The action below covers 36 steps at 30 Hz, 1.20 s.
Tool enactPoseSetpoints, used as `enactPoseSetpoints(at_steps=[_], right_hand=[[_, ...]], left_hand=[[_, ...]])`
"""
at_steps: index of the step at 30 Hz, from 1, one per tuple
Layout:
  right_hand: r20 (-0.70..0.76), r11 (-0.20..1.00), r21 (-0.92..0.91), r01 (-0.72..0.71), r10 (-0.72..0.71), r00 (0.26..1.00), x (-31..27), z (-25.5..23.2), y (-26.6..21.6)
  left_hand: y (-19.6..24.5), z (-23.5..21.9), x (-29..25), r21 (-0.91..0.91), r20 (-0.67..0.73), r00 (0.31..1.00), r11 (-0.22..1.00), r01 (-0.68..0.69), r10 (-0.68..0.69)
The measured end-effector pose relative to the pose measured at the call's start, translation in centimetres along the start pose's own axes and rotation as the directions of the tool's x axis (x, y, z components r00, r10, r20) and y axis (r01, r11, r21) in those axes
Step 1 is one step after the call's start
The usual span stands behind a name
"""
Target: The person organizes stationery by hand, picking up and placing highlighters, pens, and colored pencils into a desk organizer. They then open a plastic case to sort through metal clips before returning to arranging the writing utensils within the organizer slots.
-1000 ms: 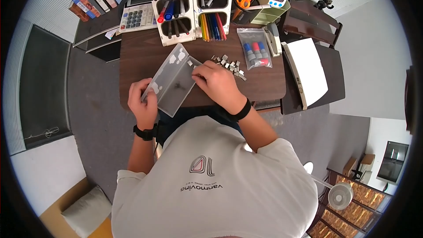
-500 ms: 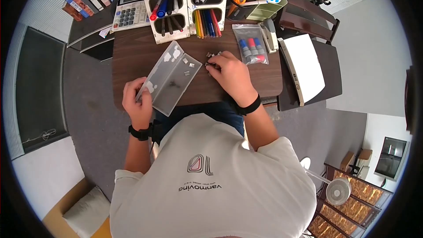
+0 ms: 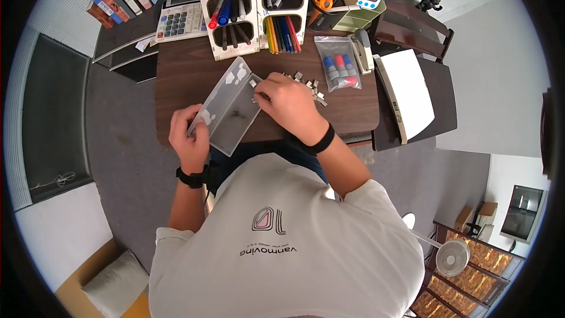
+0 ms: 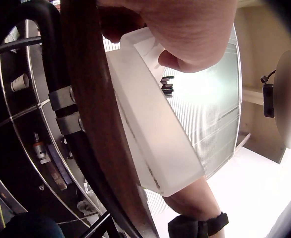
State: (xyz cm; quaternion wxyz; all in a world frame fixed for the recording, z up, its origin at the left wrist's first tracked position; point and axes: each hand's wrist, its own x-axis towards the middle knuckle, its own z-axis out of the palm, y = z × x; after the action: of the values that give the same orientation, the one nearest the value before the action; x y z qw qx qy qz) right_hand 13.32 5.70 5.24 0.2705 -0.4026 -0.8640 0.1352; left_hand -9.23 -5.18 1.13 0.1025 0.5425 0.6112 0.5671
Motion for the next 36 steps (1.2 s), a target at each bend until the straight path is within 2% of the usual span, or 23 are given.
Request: enactPoseSetpoints(at_steps=[3,6,8,12,18,20,21,23,27,29,33,34,36], right_hand=[[0.041,0.999,-0.023,0.031,-0.03,0.999,0.3,0.2,0.3],[-0.014,1.0,-0.018,-0.019,0.018,1.0,0.5,-1.0,1.3],[-0.049,0.978,-0.138,-0.157,0.151,0.987,0.3,-1.9,2.4],[-0.008,0.965,-0.182,-0.189,0.191,0.982,-0.2,-1.8,3.7],[-0.034,0.966,-0.198,-0.164,0.161,0.986,0.1,-1.5,3.2],[-0.083,1.0,-0.005,-0.024,0.023,0.996,0.4,-2.0,1.5],[-0.082,1.0,-0.004,-0.026,0.026,0.996,0.2,-1.9,0.6],[0.043,0.996,0.08,0.05,-0.054,0.998,-0.3,-1.1,-1.3],[0.058,0.993,0.056,0.105,-0.108,0.992,-0.8,1.3,-1.9],[0.078,0.993,0.078,0.086,-0.092,0.993,-1.2,1.3,-1.6],[-0.004,0.997,0.078,-0.021,0.021,1.0,-1.6,-1.4,0.1],[-0.051,0.999,0.002,-0.043,0.043,0.998,-1.7,-2.6,0.3],[0.022,0.988,-0.048,-0.147,0.148,0.989,-2.8,-3.5,1.8]], left_hand=[[-0.2,0.1,0.0,-0.002,-0.006,1.0,1.0,-0.01,0.01],[-0.1,0.0,-0.1,-0.002,-0.018,1.0,1.0,-0.011,0.011],[0.0,0.1,-0.1,-0.018,-0.024,1.0,1.0,-0.011,0.011],[0.2,0.1,0.0,-0.012,-0.005,1.0,1.0,0.003,-0.003],[0.2,0.1,0.0,-0.005,-0.01,1.0,1.0,-0.004,0.003],[0.2,0.0,0.1,0.0,-0.016,1.0,1.0,-0.015,0.015],[0.2,0.0,0.0,0.002,-0.011,1.0,1.0,-0.011,0.011],[0.2,0.1,0.0,0.003,0.0,1.0,1.0,-0.01,0.01],[0.2,0.2,0.0,-0.003,-0.004,1.0,1.0,-0.012,0.012],[0.1,0.3,0.1,-0.003,-0.009,1.0,1.0,-0.022,0.022],[0.2,0.1,0.0,-0.003,-0.006,1.0,1.0,0.004,-0.004],[0.2,0.2,0.1,0.009,-0.006,1.0,1.0,-0.008,0.008],[0.2,0.2,0.1,0.004,-0.007,1.0,1.0,-0.002,0.002]])
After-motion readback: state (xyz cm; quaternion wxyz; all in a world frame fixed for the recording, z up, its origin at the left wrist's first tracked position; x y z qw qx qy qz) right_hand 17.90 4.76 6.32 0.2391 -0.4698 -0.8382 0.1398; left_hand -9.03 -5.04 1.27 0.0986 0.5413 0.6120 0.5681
